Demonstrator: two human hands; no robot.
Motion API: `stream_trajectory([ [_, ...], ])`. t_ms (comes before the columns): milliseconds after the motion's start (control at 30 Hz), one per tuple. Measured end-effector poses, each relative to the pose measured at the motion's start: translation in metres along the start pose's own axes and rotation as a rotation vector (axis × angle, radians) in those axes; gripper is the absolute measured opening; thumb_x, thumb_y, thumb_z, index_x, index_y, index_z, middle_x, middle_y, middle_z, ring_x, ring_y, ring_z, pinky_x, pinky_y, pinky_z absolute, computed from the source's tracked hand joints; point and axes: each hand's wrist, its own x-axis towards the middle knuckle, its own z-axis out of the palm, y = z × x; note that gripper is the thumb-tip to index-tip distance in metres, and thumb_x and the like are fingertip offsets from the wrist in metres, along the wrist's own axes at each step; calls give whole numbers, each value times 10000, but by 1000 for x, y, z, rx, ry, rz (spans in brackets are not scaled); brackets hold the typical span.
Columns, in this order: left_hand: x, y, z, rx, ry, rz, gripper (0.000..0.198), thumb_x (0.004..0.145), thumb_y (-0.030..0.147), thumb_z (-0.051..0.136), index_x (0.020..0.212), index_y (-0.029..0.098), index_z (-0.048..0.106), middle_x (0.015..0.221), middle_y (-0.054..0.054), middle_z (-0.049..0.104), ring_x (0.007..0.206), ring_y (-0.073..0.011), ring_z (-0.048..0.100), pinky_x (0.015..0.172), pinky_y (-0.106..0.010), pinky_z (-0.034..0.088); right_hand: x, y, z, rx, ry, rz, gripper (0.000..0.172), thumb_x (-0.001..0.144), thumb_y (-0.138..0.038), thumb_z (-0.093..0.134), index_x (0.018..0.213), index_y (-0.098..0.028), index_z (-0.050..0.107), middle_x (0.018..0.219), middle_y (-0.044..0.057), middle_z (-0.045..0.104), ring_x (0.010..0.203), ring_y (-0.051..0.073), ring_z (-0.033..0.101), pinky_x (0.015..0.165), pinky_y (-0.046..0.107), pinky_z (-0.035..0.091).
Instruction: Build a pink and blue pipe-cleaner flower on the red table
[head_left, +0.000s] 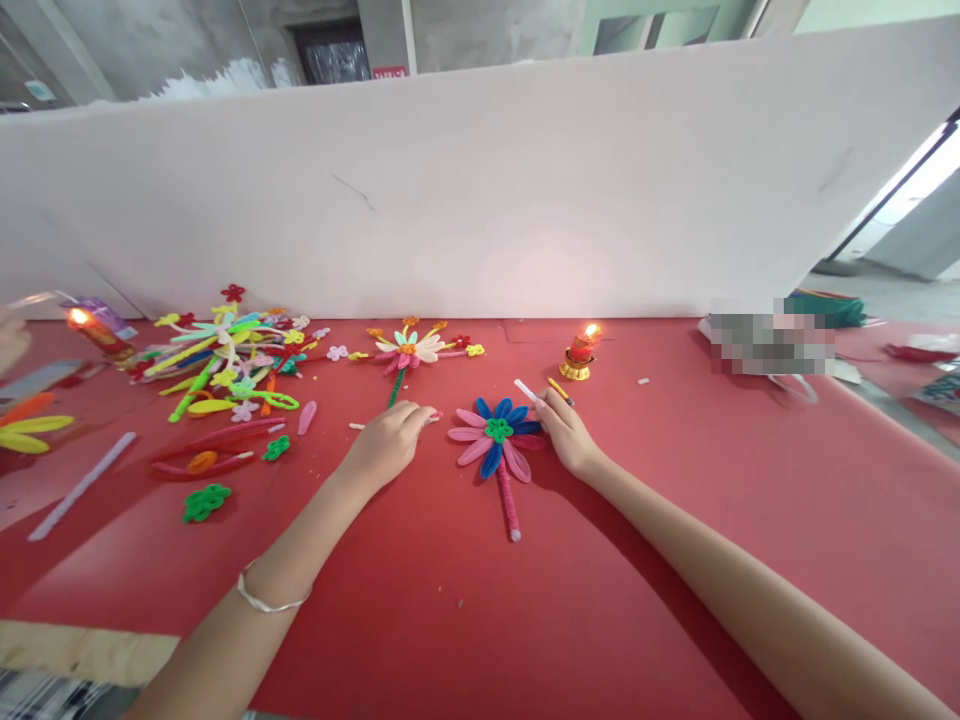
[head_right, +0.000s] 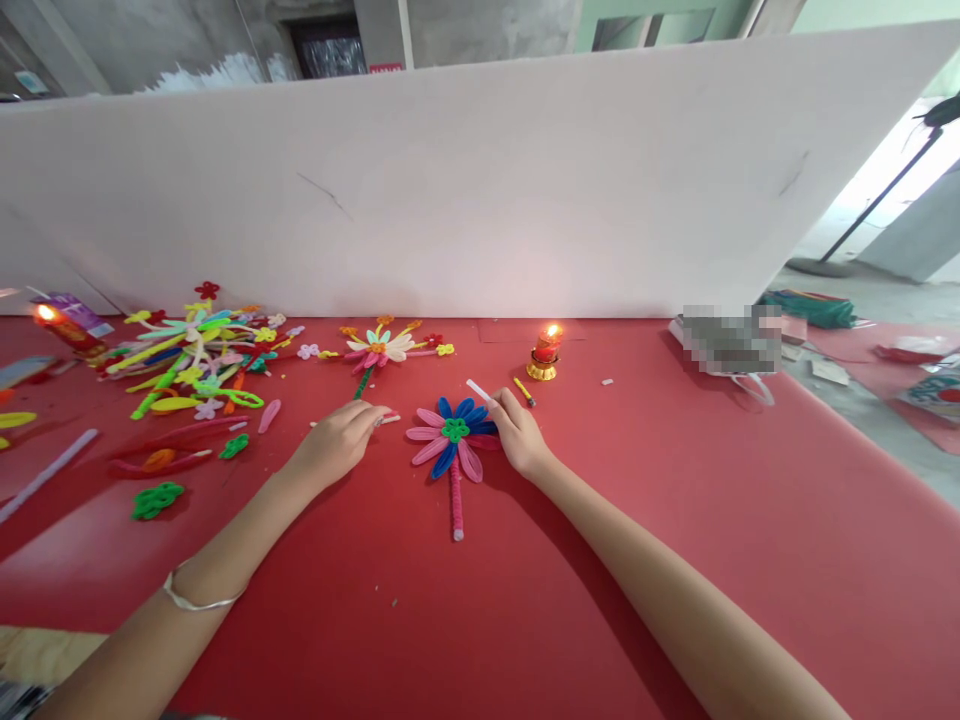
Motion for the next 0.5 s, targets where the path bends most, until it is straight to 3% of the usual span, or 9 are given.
stream_trajectory([
  [100,-1,5,-1,13,-57,-120,252,895,174,373,1055,193,565,947,-64,671,767,-169,636,584,-237,429,1,0,-1,11,27,-10,330,862,-510,347,733,-218,431,613,-46,362,561,111,333,531,239,300],
  [233,0,4,-1,-6,-110,-209,226,900,208,373,1013,188,568,860,-55,692,713,-168,649,554,-225,396,6,3,-11,0,131,-37,350,859,-518,357,759,-208,483,598,-39,362,550,111,331,520,241,290],
  [500,-1,1,10,76,-206,-168,241,931,283,343,1010,175,543,789,-72,677,624,-191,634,508,-234,354,18,17,-59,-222,491,4,334,866,-465,351,781,-207,544,553,-41,397,528,114,371,533,239,292],
])
